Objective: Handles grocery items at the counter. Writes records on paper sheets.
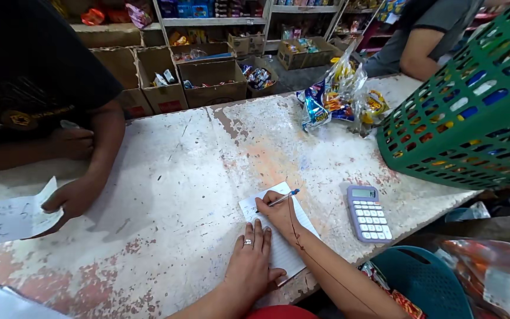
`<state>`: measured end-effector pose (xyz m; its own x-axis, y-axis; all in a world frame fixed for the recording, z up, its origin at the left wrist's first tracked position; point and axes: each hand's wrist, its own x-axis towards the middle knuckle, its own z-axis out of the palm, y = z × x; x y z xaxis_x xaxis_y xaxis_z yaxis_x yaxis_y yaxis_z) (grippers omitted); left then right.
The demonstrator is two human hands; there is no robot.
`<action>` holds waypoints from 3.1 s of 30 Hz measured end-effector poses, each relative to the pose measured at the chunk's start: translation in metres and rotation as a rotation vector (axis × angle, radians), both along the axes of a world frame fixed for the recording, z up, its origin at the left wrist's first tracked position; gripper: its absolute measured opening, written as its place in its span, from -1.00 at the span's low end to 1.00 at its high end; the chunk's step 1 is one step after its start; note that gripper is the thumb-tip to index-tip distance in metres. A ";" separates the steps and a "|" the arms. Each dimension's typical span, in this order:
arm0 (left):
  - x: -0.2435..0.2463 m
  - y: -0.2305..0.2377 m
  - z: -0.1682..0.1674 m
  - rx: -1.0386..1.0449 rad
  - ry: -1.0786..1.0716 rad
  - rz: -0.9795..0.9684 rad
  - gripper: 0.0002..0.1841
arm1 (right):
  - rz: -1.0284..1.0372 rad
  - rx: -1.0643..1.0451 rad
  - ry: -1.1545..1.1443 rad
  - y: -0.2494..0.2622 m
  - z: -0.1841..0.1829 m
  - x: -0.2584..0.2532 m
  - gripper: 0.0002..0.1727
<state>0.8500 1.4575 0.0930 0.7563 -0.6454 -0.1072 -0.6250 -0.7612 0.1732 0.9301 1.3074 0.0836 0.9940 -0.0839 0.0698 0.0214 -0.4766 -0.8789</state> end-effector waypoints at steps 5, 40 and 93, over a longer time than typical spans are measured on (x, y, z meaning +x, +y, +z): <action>-0.002 0.001 -0.007 -0.066 -0.101 0.006 0.10 | 0.042 -0.036 0.061 0.000 0.003 0.001 -0.61; 0.008 0.002 -0.018 -0.134 -0.054 -0.051 0.05 | 0.004 -0.056 0.085 -0.019 0.004 0.005 -0.62; 0.011 0.003 -0.027 -0.165 -0.163 -0.067 0.03 | -0.036 -0.059 0.059 -0.020 0.002 0.005 -0.61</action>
